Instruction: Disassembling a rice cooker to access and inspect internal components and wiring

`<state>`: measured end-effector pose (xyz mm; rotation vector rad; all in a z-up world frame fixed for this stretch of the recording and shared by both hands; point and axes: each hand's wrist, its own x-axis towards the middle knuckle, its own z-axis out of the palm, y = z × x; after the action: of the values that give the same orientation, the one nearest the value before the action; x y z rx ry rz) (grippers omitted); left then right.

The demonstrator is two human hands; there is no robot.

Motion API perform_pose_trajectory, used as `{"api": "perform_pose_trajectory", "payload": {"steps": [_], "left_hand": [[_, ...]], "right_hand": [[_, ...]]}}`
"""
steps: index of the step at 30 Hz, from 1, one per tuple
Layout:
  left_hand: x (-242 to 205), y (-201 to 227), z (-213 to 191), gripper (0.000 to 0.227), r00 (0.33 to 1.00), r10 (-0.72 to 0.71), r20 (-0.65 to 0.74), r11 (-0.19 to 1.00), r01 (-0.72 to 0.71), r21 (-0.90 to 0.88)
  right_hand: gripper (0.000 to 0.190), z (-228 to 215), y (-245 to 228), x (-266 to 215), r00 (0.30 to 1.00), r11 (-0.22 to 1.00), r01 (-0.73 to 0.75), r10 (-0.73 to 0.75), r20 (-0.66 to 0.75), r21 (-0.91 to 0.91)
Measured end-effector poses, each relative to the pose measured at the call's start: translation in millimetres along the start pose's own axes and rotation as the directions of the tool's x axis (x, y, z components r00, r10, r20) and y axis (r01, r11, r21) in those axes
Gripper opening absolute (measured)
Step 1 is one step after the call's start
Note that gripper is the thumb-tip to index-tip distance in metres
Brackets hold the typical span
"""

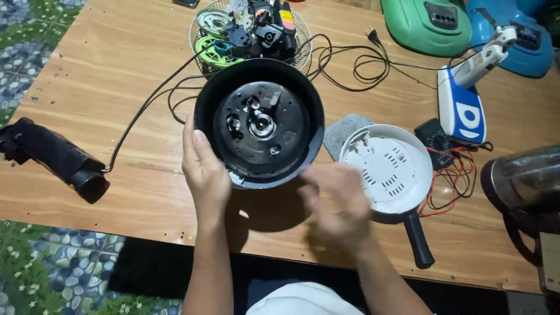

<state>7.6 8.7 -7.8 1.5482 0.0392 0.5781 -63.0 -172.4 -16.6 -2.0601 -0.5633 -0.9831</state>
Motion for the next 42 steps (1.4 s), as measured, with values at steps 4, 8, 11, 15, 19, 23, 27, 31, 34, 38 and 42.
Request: {"api": "perform_pose_trajectory", "payload": {"steps": [4, 8, 11, 15, 19, 23, 27, 31, 34, 38, 42], "left_hand": [[5, -4, -4, 0.041, 1.0, -0.022, -0.019, 0.998, 0.023, 0.05], [4, 4, 3, 0.04, 0.999, -0.039, 0.007, 0.997, 0.038, 0.061], [6, 3, 4, 0.039, 0.999, -0.033, -0.021, 0.999, 0.033, 0.031], [8, -3, -2, 0.041, 0.999, -0.033, 0.002, 0.999, 0.033, 0.02], [16, -4, -9, 0.043, 0.996, -0.054, 0.075, 0.998, 0.055, -0.007], [19, -7, -11, 0.049, 0.983, -0.111, 0.145, 0.99, 0.122, -0.072], [17, -10, -12, 0.045, 0.985, -0.094, 0.143, 0.991, 0.106, -0.08], [19, -10, -11, 0.044, 0.981, -0.123, 0.151, 0.982, 0.142, -0.124], [19, -16, -10, 0.046, 0.981, -0.105, 0.163, 0.98, 0.131, -0.152], [19, -11, -7, 0.052, 0.984, -0.055, 0.171, 0.986, 0.08, -0.146], [13, -18, 1, 0.042, 0.997, 0.01, 0.075, 0.982, 0.004, -0.191]], "right_hand": [[0.04, -66, 60, -14, 0.938, 0.883, -0.333, 0.346, -0.02, -0.33], [0.057, -125, 115, -41, 0.872, 0.571, -0.379, 0.483, -0.075, -0.728], [0.07, -138, 117, -35, 0.478, 0.243, -0.741, 0.845, -0.238, -0.627], [0.06, -160, 164, -78, 0.461, 0.203, -0.735, 0.849, -0.257, -0.648], [0.028, -165, 151, -72, 0.537, 0.358, -0.801, 0.784, -0.311, -0.48], [0.03, -174, 125, -37, 0.418, 0.333, -0.907, 0.785, -0.458, -0.257], [0.037, -215, 151, -51, 0.397, 0.471, -0.882, 0.756, -0.521, 0.01], [0.059, -231, 153, -35, 0.172, 0.518, -0.652, 0.812, -0.557, 0.554], [0.073, -217, 137, -24, 0.238, 0.538, -0.534, 0.836, -0.494, 0.652], [0.049, -185, 147, -38, 0.353, 0.577, -0.622, 0.81, -0.468, 0.53], [0.038, -118, 123, -46, 0.261, 0.392, -0.832, 0.901, -0.347, 0.393]]}}
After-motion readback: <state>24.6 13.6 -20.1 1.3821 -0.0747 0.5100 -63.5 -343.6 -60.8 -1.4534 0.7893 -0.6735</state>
